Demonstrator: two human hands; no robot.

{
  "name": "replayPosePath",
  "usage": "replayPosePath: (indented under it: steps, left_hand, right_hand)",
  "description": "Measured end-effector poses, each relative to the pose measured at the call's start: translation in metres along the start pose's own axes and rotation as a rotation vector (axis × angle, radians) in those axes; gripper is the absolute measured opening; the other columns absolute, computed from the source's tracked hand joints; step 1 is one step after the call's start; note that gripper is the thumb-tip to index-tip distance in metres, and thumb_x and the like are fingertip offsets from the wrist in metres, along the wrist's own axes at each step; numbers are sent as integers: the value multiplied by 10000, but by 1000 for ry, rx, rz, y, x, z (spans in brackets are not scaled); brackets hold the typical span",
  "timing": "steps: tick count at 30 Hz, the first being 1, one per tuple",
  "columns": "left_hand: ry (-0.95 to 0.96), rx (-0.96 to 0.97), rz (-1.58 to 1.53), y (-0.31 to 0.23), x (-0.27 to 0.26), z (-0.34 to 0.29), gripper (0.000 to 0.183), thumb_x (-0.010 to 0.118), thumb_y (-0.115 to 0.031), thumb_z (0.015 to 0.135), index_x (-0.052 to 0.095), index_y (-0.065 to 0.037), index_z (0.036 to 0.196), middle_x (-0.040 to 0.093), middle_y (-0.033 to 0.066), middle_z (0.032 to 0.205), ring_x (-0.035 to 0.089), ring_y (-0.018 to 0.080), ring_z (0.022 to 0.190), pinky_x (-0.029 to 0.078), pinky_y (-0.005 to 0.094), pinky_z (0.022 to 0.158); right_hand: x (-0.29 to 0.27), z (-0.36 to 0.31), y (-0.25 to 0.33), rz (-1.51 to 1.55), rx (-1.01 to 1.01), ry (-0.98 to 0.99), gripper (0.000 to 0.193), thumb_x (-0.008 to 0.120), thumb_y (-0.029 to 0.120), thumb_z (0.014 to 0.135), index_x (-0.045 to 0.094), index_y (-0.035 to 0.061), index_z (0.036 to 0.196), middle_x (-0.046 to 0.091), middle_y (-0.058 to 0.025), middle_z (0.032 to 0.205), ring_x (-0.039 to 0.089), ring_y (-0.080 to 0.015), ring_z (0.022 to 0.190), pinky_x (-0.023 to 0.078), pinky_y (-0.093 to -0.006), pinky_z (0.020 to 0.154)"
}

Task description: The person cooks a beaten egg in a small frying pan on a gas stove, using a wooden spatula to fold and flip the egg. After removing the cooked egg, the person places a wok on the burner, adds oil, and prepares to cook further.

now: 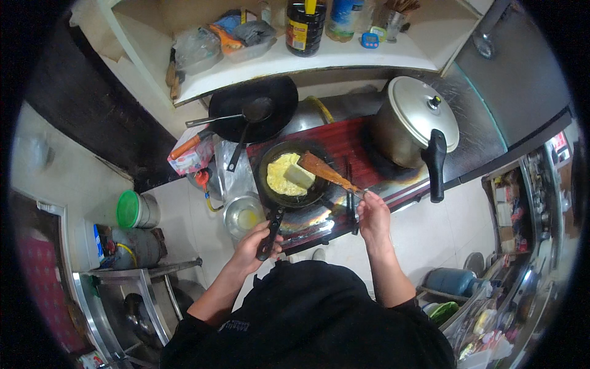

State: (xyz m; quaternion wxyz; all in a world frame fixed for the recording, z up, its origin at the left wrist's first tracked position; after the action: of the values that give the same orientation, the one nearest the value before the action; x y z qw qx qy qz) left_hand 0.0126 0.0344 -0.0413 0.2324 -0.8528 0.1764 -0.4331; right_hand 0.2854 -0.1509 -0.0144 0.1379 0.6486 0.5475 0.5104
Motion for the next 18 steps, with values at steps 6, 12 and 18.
replayPosePath:
  steps: [6,12,18]
  left_hand:
    - [-291,177,-51,-5,-8,-16,322,530,-174,956,540,-32,1245,650,103,1007,637,208,889,536,332,714]
    - [-450,542,421,-49,23,-51,161,592,-93,943,640,1,1065,642,43,935,587,107,828,478,250,722]
    - [-368,439,145,-68,43,-46,150,600,-153,945,610,-31,859,603,16,784,544,87,714,433,241,649]
  right_hand:
    - [20,-24,-24,95,153,86,112,584,21,926,596,10,1036,659,-87,898,607,-125,708,521,-239,615]
    - [89,-71,-57,86,385,352,128,563,-15,919,584,25,1039,651,-132,905,664,-202,739,588,-293,662]
    - [169,-117,-103,-335,355,742,174,625,20,897,540,-29,1040,656,-182,946,678,-224,830,571,-346,730]
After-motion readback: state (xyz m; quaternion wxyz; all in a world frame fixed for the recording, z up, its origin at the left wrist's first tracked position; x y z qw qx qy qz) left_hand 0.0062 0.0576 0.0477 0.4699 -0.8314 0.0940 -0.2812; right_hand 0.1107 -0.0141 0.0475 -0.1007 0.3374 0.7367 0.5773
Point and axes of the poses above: each hand's wrist, its own z-axis towards the middle knuckle, its own x-axis out of the palm, y = z × x, the point moved 6 cm from there along z, towards the middle knuckle
